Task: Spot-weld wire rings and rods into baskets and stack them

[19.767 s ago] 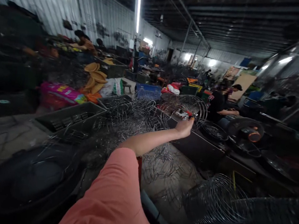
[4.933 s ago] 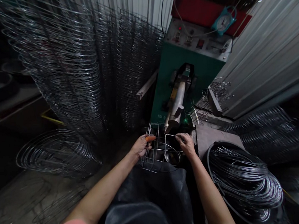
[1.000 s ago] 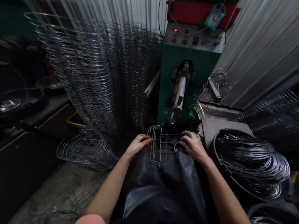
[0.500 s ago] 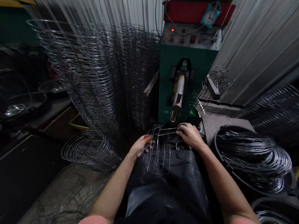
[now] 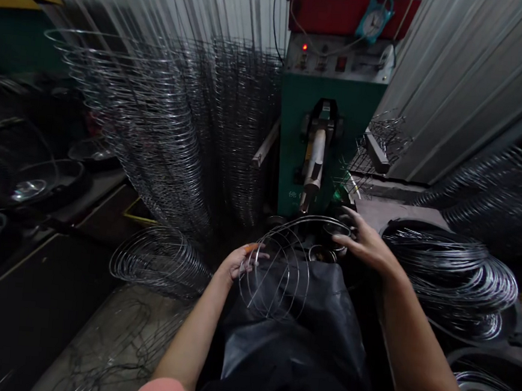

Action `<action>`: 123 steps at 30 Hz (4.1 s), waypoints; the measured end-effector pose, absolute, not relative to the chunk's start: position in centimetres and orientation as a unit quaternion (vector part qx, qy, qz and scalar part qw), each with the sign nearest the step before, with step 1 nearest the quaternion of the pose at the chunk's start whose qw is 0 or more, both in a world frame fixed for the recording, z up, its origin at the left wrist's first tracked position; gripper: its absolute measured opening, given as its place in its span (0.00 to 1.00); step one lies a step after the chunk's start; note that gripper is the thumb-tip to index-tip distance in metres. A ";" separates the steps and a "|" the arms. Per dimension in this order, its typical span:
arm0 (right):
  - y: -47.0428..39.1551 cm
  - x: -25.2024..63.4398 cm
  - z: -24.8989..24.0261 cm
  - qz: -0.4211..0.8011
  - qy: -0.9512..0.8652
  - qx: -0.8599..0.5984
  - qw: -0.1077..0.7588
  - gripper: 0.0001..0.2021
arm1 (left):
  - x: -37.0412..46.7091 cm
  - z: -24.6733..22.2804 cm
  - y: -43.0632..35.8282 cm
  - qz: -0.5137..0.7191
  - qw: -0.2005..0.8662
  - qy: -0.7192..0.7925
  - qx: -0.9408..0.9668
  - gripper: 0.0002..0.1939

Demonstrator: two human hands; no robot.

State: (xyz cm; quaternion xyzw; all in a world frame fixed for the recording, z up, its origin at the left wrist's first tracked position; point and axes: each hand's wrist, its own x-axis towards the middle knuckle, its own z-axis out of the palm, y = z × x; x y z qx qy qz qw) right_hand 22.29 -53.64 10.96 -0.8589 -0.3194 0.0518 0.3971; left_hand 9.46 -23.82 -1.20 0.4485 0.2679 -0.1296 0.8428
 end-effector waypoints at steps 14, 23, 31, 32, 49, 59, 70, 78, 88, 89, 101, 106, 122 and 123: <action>-58.1 12.7 4.5 0.366 -0.335 -0.680 0.540 0.14 | 7.1 -8.2 -27.1 -0.271 0.891 0.158 0.329 0.24; -54.4 13.0 3.5 0.314 -0.219 -0.648 0.658 0.12 | 3.9 -6.2 -29.0 -0.043 0.939 0.241 0.243 0.25; -51.2 13.8 2.4 0.267 -0.115 -0.625 0.724 0.13 | 0.3 -7.0 -31.5 -0.001 0.876 0.162 0.454 0.40; -50.9 13.9 2.3 0.264 -0.105 -0.624 0.728 0.13 | 0.5 -7.0 -32.0 -0.015 0.871 0.147 0.468 0.43; -48.9 16.6 2.8 0.224 -0.037 -0.586 0.778 0.16 | 5.2 -3.2 -34.5 0.098 0.868 0.177 0.454 0.33; -46.8 21.9 3.3 0.142 0.032 -0.573 0.807 0.15 | 11.6 1.2 -33.0 0.059 0.855 0.202 0.474 0.48; -45.2 25.7 2.5 0.154 0.023 -0.566 0.809 0.13 | 15.6 2.2 -31.9 0.074 0.847 0.222 0.478 0.46; -45.0 27.6 2.1 0.162 0.021 -0.575 0.802 0.12 | 16.9 2.8 -31.4 0.069 0.843 0.233 0.480 0.41; -44.3 28.2 2.5 0.172 -0.006 -0.594 0.786 0.09 | 17.8 2.4 -31.0 0.079 0.851 0.222 0.469 0.38; -44.3 28.3 2.6 0.171 -0.007 -0.595 0.785 0.10 | 17.8 2.5 -30.9 0.077 0.851 0.222 0.470 0.38; -44.1 29.8 2.2 0.181 -0.007 -0.615 0.768 0.11 | 18.9 2.5 -30.7 0.085 0.856 0.220 0.461 0.35; -43.9 29.9 2.6 0.185 -0.003 -0.616 0.766 0.11 | 19.2 2.7 -30.5 0.080 0.854 0.215 0.467 0.32; -44.5 30.2 2.3 0.194 -0.018 -0.631 0.751 0.12 | 19.5 2.6 -30.5 0.085 0.845 0.210 0.485 0.30; -44.8 30.1 2.4 0.202 -0.018 -0.625 0.754 0.13 | 19.5 2.6 -30.6 0.093 0.845 0.210 0.482 0.30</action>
